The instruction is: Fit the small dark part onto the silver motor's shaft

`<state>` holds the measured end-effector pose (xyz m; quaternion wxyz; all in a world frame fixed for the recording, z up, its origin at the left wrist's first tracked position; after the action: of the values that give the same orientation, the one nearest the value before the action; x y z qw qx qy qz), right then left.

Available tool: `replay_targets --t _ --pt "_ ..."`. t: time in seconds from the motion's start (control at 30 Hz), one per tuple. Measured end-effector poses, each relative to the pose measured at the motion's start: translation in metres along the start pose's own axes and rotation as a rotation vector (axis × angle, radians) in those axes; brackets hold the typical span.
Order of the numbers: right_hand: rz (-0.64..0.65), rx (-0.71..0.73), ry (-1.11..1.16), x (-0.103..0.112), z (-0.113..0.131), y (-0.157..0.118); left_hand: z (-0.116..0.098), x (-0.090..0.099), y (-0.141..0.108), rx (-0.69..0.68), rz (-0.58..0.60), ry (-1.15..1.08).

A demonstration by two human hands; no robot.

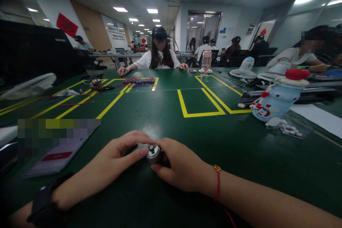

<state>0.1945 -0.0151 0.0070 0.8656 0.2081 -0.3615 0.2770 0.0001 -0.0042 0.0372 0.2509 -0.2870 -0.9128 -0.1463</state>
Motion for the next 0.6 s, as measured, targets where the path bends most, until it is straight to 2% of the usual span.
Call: replay_targets --t 0.17,0.4,0.5,0.6 --pt "0.005 0.010 0.009 -0.001 0.000 0.000 0.000 -0.002 0.003 -0.033 -0.047 0.007" --pt "0.029 -0.016 0.012 0.002 0.002 -0.001 0.006 0.009 0.000 0.027 -0.119 -0.023" --pt "0.035 -0.034 0.008 0.002 0.003 -0.001 0.017 0.016 -0.004 0.082 -0.124 0.088" --pt "0.034 -0.039 0.010 0.002 0.003 -0.001 0.027 0.021 -0.006 0.115 -0.040 0.254"
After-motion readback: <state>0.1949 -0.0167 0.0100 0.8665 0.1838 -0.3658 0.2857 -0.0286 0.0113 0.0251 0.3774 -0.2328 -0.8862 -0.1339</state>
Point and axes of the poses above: each hand's wrist, its own y-axis towards the middle knuckle, its own x-axis out of the back of the hand, z = x × y, the point moved 1 cm from there along y, towards the middle knuckle, and after that the axes turned 4 degrees about z, right-handed, at the moved point
